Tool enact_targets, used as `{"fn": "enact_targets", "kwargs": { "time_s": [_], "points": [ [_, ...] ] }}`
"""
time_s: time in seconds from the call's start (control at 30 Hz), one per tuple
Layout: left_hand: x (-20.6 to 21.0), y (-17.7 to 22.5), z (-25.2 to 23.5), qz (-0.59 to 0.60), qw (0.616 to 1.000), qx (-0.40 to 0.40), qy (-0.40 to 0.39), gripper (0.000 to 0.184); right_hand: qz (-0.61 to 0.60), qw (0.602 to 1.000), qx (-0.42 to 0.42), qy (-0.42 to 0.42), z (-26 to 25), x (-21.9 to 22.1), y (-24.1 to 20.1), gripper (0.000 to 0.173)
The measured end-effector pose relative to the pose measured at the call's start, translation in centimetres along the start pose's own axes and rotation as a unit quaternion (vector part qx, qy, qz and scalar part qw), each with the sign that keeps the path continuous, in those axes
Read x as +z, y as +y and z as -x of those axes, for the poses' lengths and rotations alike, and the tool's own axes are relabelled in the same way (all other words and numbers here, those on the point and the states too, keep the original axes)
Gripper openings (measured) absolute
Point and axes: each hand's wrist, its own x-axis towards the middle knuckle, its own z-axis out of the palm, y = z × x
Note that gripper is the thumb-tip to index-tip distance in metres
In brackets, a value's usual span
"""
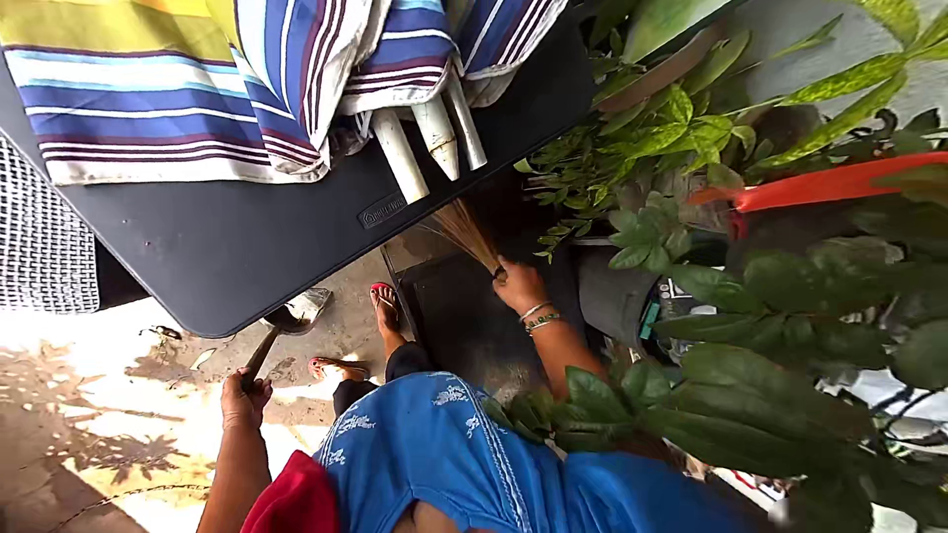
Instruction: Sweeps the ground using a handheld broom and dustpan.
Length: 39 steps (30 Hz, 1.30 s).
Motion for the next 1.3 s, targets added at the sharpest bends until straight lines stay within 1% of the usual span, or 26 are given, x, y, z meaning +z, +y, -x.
{"fn": "enact_targets", "kwargs": {
  "time_s": [0.07, 0.13, 0.17, 0.23, 0.3, 0.33, 0.4, 0.47, 0.53, 0.6, 0.63, 0.7, 0.8, 0.87, 0.9, 0.97, 1.03, 1.1, 1.17, 1.3],
  "points": [
    [0.7, 0.0, 0.0, -0.008, 1.0, 0.001, -0.003, 0.021, -0.011, 0.998, -0.001, 0.061, 0.7, -3.9, 1.7, 0.055],
    [1.2, -0.3, 0.0, -0.013, 1.0, 0.004, -0.004, 0.019, -0.006, 0.995, -0.001, 0.102, -0.6, -6.3, 2.0, 0.056],
    [1.4, -0.4, 0.0, -0.018, 1.0, 0.005, -0.004, 0.018, 0.004, 0.994, 0.006, 0.109, -2.0, -6.8, 1.6, 0.057],
    [1.8, -0.6, -0.1, -0.029, 1.0, 0.007, -0.001, 0.018, 0.023, 0.994, 0.03, 0.1, -5.4, -6.8, -0.2, 0.058],
    [1.9, -0.6, 0.2, -0.042, 0.999, 0.005, 0.001, 0.018, 0.028, 0.996, 0.049, 0.064, -8.4, -4.8, -2.1, 0.057],
    [1.9, -0.5, 0.4, -0.049, 0.999, 0.003, 0.0, 0.019, 0.029, 0.998, 0.049, 0.037, -8.8, -3.4, -2.9, 0.055],
    [1.9, -0.1, 0.5, -0.058, 0.998, 0.003, -0.003, 0.021, 0.026, 0.999, 0.029, -0.008, -7.7, -0.9, -3.5, 0.054],
    [1.4, -0.1, 0.4, -0.06, 0.998, 0.0, -0.004, 0.023, 0.008, 1.0, 0.002, -0.016, -4.4, -0.6, -2.7, 0.055],
    [1.0, 0.0, 0.3, -0.062, 0.998, 0.001, -0.007, 0.023, -0.011, 1.0, -0.013, 0.017, -0.7, -2.2, -0.8, 0.055],
    [0.3, -0.1, 0.0, -0.059, 0.998, 0.006, -0.009, 0.023, -0.042, 0.997, -0.015, 0.06, 1.7, -4.0, 1.4, 0.053],
    [0.0, -0.3, -0.3, -0.054, 0.998, 0.009, -0.009, 0.024, -0.049, 0.996, -0.008, 0.077, 2.1, -4.6, 2.2, 0.053],
    [-0.3, -0.6, -0.5, -0.042, 0.999, 0.012, -0.008, 0.026, -0.04, 0.994, 0.013, 0.104, 1.4, -4.8, 2.9, 0.054],
    [-1.0, -1.1, -0.9, -0.037, 0.999, 0.013, 0.0, 0.026, -0.038, 0.994, 0.05, 0.091, -2.1, -2.5, 1.1, 0.057],
    [-1.3, -1.3, -1.1, -0.041, 0.999, 0.006, -0.003, 0.026, -0.051, 0.995, 0.059, 0.06, -3.7, 1.0, -1.7, 0.056],
    [-1.5, -1.4, -1.1, -0.045, 0.999, 0.004, -0.005, 0.027, -0.047, 0.997, 0.05, 0.035, -3.7, 3.0, -3.6, 0.054],
    [-1.8, -1.2, -1.3, -0.058, 0.998, -0.002, -0.014, 0.03, -0.02, 0.999, 0.014, -0.03, -1.9, 6.5, -7.3, 0.051],
    [-1.8, -0.9, -1.6, -0.072, 0.997, -0.004, -0.022, 0.034, -0.002, 0.997, -0.024, -0.077, 0.7, 7.9, -10.0, 0.052],
    [-1.6, -0.3, -1.6, -0.085, 0.996, -0.005, -0.027, 0.035, 0.013, 0.996, -0.048, -0.081, 2.9, 7.0, -10.8, 0.052],
    [-1.6, 0.3, -1.8, -0.104, 0.994, -0.004, -0.037, 0.039, 0.024, 0.997, -0.068, -0.042, 4.1, 4.2, -9.9, 0.05],
    [-1.8, 1.1, -1.9, -0.155, 0.985, 0.001, -0.072, 0.043, -0.006, 0.998, -0.046, 0.032, 4.0, -1.8, -7.1, 0.05]
  ]
}}
